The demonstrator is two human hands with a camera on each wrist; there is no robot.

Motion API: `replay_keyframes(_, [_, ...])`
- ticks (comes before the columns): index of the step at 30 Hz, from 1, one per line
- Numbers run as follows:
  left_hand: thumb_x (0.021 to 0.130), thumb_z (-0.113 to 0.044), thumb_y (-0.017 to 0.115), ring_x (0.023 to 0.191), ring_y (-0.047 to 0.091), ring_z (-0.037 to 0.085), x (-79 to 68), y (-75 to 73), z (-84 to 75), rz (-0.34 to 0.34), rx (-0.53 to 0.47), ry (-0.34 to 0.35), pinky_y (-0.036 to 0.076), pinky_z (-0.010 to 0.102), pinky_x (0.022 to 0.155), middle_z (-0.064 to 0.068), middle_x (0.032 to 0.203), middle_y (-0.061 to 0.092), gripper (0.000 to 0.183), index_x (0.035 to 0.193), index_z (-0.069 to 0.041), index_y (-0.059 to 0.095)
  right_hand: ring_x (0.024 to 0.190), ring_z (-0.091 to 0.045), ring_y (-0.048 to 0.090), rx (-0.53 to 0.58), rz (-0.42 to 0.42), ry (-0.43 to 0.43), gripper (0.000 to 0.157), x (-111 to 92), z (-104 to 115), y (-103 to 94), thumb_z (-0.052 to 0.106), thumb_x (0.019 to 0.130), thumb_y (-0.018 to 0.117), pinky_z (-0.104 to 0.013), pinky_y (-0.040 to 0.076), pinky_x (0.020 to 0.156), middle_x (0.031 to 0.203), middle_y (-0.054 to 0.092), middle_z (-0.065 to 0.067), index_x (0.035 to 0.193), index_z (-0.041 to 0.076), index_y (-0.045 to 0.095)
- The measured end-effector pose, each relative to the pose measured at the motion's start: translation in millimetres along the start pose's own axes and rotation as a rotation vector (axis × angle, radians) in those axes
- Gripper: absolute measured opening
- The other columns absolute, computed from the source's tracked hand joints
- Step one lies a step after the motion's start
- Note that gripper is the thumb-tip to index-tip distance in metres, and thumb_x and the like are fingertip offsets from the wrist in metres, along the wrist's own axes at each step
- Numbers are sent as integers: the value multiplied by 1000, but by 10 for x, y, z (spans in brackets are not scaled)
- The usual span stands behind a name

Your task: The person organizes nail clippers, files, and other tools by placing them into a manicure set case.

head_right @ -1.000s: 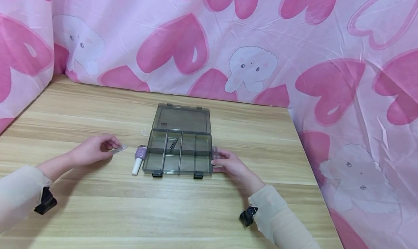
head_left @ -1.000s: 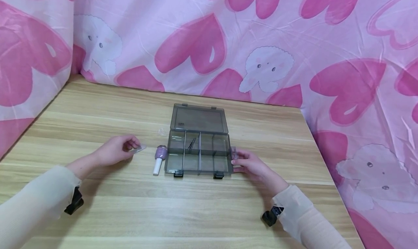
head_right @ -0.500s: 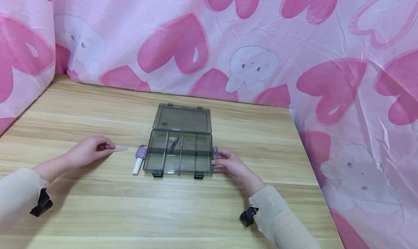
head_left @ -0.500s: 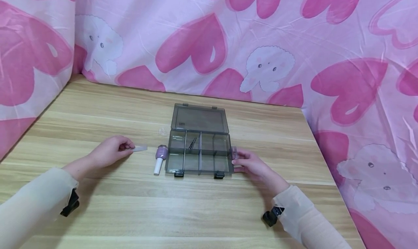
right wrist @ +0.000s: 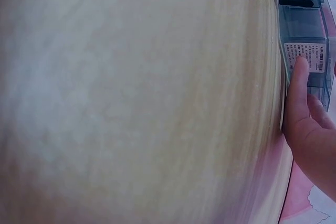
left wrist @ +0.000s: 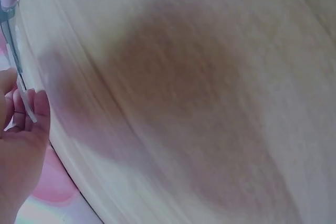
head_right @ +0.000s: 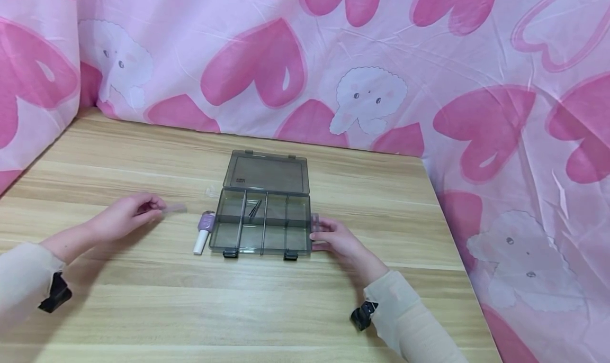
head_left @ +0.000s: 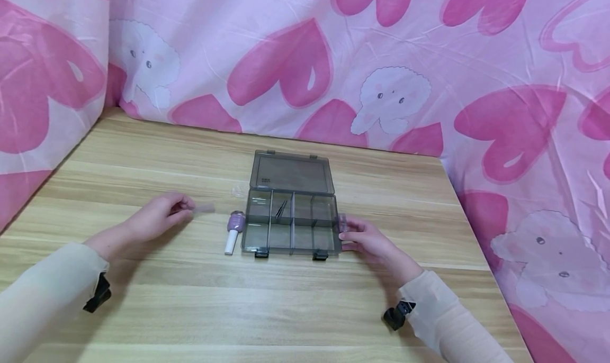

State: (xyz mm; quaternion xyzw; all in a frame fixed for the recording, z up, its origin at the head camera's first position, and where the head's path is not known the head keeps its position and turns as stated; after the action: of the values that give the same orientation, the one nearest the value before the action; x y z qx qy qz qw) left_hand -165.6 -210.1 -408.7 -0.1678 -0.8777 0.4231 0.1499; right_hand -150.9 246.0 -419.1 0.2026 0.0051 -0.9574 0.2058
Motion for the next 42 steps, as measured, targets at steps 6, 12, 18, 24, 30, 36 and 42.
replay_keyframes(6, [86, -3, 62, 77, 52, 8, 47, -28, -56, -14, 10, 11, 50, 23, 67, 5, 85, 61, 9, 95, 1, 62, 87, -9, 62, -2, 2, -6, 56, -5, 8, 8, -4, 87, 50, -27, 54, 78, 99, 61, 4, 137, -15, 27])
replay_keyframes(12, [86, -5, 63, 76, 52, 11, 122, -53, -187, -5, 2, 32, 49, 24, 68, 6, 85, 61, 12, 97, 1, 62, 87, -9, 61, -5, -3, -7, 58, -11, 24, 16, -4, 86, 50, -26, 54, 78, 99, 61, 5, 137, -16, 26])
replay_keyframes(18, [86, -3, 62, 82, 57, 17, 211, -38, -307, -22, 5, 61, 53, 32, 74, 9, 90, 63, 14, 99, 1, 63, 87, -9, 62, -7, 7, -12, 59, -8, 22, 23, -4, 86, 51, -26, 54, 78, 99, 61, 4, 137, -16, 25])
replay_keyframes(24, [86, -3, 63, 87, 60, 20, 339, 8, -461, -53, -37, 87, 53, 38, 79, 10, 95, 65, 15, 100, 0, 65, 86, -9, 62, -9, -11, 3, 58, -14, 31, 31, -5, 85, 51, -26, 54, 77, 98, 61, 3, 137, -15, 27])
replay_keyframes(30, [84, -1, 65, 83, 59, 17, 467, 89, -627, -54, -104, 134, 54, 30, 76, 9, 92, 66, 13, 97, 0, 66, 86, -9, 61, -19, -22, 11, 58, -26, 49, 33, -4, 85, 51, -26, 54, 78, 98, 60, 3, 137, -15, 27])
replay_keyframes(36, [83, 1, 65, 80, 58, 15, 597, 206, -814, -8, -165, 157, 53, 24, 72, 9, 89, 64, 12, 95, 1, 66, 85, -9, 61, -18, -21, 2, 58, -20, 41, 30, -4, 85, 52, -26, 54, 77, 97, 60, 3, 136, -16, 28])
replay_keyframes(42, [84, -1, 65, 82, 58, 15, 712, 333, -1009, 33, -176, 218, 53, 27, 74, 8, 89, 63, 12, 96, 0, 67, 85, -9, 61, -13, -19, 1, 57, -22, 42, 31, -5, 85, 51, -26, 54, 78, 97, 60, 4, 136, -16, 28])
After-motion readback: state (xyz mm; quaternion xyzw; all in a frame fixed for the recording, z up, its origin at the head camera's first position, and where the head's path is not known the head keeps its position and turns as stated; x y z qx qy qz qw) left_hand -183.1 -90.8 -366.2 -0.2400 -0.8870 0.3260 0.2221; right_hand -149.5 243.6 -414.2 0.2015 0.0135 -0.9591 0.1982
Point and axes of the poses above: each hand's wrist, its own x-axis towards the middle knuckle, its own y-axis out of the palm, z = x × y, the point moved 1 cm from there along x, towards the middle knuckle
